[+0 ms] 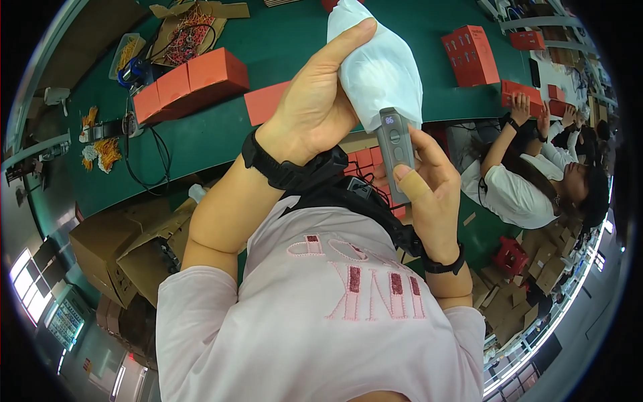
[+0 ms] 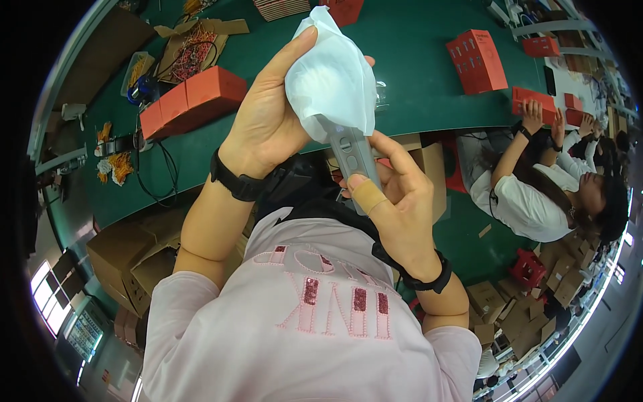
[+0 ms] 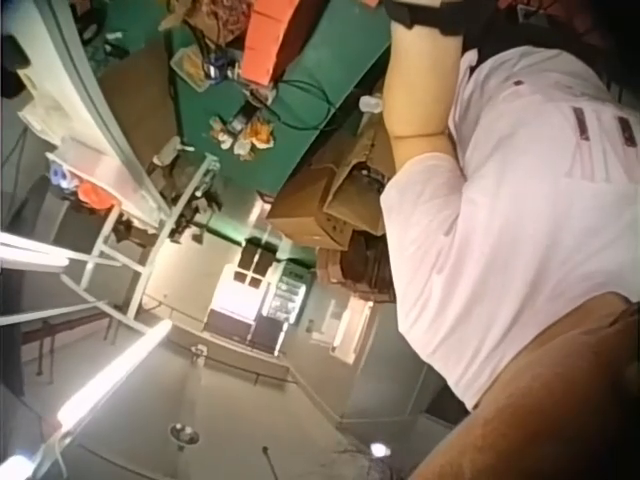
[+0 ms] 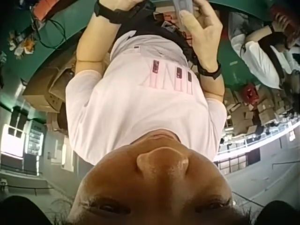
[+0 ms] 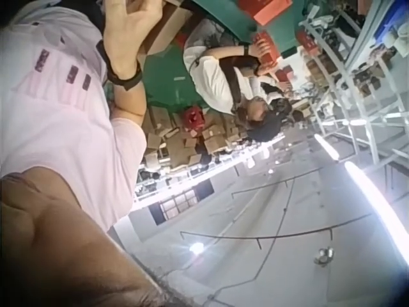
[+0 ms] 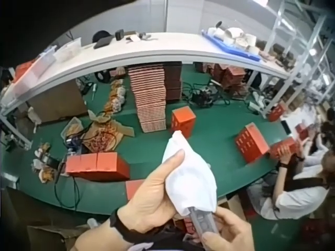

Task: Packing handheld electronic devices into protective bags and product boxes.

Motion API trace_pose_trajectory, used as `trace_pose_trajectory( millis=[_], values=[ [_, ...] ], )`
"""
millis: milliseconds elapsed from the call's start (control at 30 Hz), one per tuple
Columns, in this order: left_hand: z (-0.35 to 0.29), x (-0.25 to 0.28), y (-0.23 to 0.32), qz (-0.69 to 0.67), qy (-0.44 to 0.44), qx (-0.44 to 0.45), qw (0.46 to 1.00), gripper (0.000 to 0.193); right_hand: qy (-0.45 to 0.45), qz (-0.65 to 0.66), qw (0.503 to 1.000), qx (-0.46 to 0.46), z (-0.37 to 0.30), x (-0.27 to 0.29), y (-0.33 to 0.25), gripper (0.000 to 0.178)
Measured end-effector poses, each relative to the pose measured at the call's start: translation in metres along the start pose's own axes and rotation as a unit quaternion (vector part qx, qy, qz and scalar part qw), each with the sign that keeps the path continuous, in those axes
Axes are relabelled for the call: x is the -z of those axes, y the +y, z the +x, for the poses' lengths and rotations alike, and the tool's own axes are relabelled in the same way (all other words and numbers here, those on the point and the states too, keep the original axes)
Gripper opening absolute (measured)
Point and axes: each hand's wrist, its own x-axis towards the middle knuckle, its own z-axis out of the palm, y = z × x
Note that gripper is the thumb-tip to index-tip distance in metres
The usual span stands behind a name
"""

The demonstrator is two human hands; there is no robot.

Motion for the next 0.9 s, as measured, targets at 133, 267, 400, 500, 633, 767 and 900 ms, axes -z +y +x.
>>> trace_pose_trajectory(
  millis=[133, 267, 400, 500, 633, 767, 900],
  values=[
    [-0.001, -0.002, -0.001, -0.001, -0.008, -0.011, 1.000, 0.045, 0.007, 0.000, 1.000, 0.019, -0.001, -0.001, -0.003, 0.059],
    [-0.001, -0.004, -0.001, 0.006, -0.012, -0.020, 1.000, 0.045, 0.005, -0.002, 0.999, 0.032, -0.001, 0.000, -0.004, 0.065],
    [-0.003, -0.009, -0.002, 0.012, -0.009, -0.028, 0.999, 0.045, -0.013, 0.038, 0.999, 0.037, 0.000, 0.005, -0.001, 0.068],
    [-0.008, -0.016, -0.001, 0.030, -0.008, -0.040, 0.999, 0.044, -0.015, 0.042, 0.999, 0.030, 0.001, 0.006, 0.001, 0.068],
    [-0.013, -0.022, 0.001, 0.061, 0.003, -0.061, 0.996, 0.040, 0.007, 0.089, 0.995, 0.037, -0.001, 0.003, 0.002, 0.070],
    [-0.013, -0.025, 0.001, 0.030, 0.001, -0.058, 0.998, 0.033, 0.013, 0.084, 0.996, 0.027, -0.004, 0.002, -0.002, 0.078],
    [-0.003, -0.009, 0.005, -0.132, -0.061, 0.081, 0.986, 0.035, -0.028, 0.085, 0.995, 0.041, -0.010, -0.005, 0.002, 0.089]
  ],
)
